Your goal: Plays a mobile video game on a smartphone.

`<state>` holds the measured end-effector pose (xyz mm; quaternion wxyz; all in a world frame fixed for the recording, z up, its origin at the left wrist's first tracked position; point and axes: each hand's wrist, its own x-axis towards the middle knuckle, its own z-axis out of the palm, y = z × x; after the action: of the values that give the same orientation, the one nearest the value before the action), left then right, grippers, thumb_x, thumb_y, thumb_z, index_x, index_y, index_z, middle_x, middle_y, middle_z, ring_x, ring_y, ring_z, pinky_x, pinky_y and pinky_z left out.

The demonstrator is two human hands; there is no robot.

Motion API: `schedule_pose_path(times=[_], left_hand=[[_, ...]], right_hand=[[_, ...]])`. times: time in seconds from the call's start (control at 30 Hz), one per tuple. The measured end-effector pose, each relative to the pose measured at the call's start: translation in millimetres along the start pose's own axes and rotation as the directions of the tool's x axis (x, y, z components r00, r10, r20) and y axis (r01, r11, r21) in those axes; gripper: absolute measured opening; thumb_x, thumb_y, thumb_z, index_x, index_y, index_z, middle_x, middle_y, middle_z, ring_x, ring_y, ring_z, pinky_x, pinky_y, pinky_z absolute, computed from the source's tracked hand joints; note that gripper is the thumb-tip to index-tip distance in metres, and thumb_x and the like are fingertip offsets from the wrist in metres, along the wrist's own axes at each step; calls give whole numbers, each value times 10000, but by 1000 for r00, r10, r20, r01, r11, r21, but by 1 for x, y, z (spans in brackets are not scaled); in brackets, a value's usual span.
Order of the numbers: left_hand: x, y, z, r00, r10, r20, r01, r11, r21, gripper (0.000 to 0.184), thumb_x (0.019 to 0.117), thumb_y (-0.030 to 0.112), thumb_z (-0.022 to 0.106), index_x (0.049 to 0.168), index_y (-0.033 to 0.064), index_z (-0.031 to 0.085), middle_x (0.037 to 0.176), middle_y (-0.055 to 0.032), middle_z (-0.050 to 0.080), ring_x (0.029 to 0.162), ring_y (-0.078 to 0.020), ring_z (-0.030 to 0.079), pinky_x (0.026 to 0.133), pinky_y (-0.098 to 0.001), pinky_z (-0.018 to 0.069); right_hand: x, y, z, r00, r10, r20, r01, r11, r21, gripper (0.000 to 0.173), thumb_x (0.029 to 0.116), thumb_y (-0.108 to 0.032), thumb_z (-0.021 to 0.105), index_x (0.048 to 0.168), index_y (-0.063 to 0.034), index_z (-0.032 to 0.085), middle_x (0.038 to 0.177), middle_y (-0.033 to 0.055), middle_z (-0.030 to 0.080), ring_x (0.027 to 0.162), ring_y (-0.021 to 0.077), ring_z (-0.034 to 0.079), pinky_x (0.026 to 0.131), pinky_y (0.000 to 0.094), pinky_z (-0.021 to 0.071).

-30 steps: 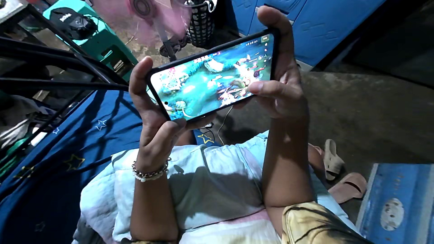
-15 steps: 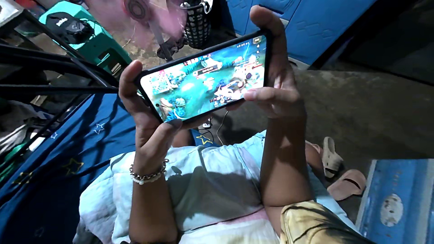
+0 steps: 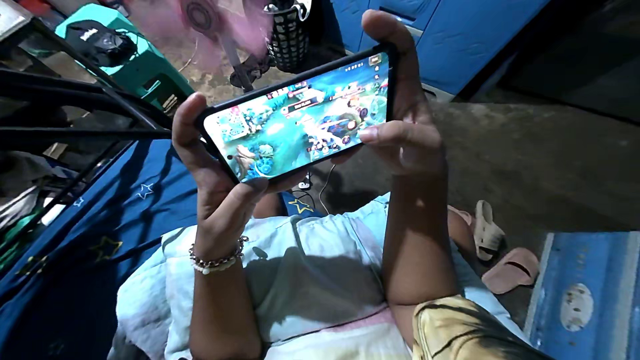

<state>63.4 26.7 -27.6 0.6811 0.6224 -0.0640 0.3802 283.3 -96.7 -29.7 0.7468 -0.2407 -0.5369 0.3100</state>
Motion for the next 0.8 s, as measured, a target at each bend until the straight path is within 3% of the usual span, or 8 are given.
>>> schedule_pose_path(times=[0.1, 0.2, 0.27, 0.3, 0.57, 0.73, 0.8], left_hand=[[0, -1, 0, 1000, -9, 5, 9, 999, -39, 867, 867, -65, 656, 1517, 308, 219, 1406, -29, 514, 1236, -282, 609, 879, -522, 623], [1, -2, 1, 1000, -2, 17, 3, 999, -43, 858, 869, -65, 648, 1515, 307, 221, 1406, -27, 518, 1236, -277, 608, 896, -511, 618], [1, -2, 2, 1000, -2, 12, 3, 998, -56, 862, 864, -79, 647, 1514, 299, 224, 1405, -40, 515, 1236, -292, 608, 888, -524, 619], [1, -2, 2, 1000, -3, 9, 4, 998, -59, 865, 862, -83, 649, 1512, 298, 225, 1402, -42, 516, 1231, -294, 611, 882, -525, 621], [2, -3, 4, 1000, 0, -9, 0, 1000, -21, 885, 831, -99, 623, 1514, 293, 218, 1403, -34, 511, 1217, -265, 613, 876, -499, 625], [3, -2, 4, 1000, -4, -18, 4, 1000, 2, 882, 828, -111, 614, 1508, 276, 209, 1421, -44, 488, 1228, -280, 609, 846, -505, 635], [3, -2, 4, 1000, -5, -20, 5, 1000, 6, 878, 837, -107, 616, 1512, 278, 207, 1421, -38, 485, 1227, -273, 608, 848, -498, 636]], right_hand=[[0, 1, -1, 1000, -1, -13, 1, 1000, 0, 787, 828, -19, 702, 1499, -140, 309, 1328, 53, 565, 1105, 216, 661, 784, 398, 649], [1, 2, -3, 1000, 1, -16, -1, 999, 34, 740, 842, 0, 661, 1486, -142, 325, 1304, 82, 588, 1063, 242, 689, 693, 400, 663], [1, 1, -5, 1000, 4, -8, -3, 1000, 17, 717, 865, -11, 638, 1492, -142, 315, 1312, 53, 571, 1094, 206, 664, 786, 388, 648], [1, 2, -4, 1000, -3, -30, 4, 1000, 21, 696, 863, -13, 642, 1479, -137, 341, 1293, 59, 586, 1070, 212, 682, 743, 389, 661], [3, 4, -5, 999, -42, -32, 42, 999, -15, 707, 847, 4, 645, 1477, -96, 339, 1317, 32, 570, 1133, 165, 639, 949, 373, 593], [2, 5, -4, 999, -26, -43, 26, 1000, -12, 769, 832, 12, 683, 1491, -103, 304, 1337, 39, 553, 1147, 173, 634, 918, 374, 607], [2, 5, -3, 998, -11, -61, 11, 1000, -5, 812, 815, 17, 685, 1502, -125, 276, 1332, 44, 551, 1120, 192, 651, 839, 391, 639]])
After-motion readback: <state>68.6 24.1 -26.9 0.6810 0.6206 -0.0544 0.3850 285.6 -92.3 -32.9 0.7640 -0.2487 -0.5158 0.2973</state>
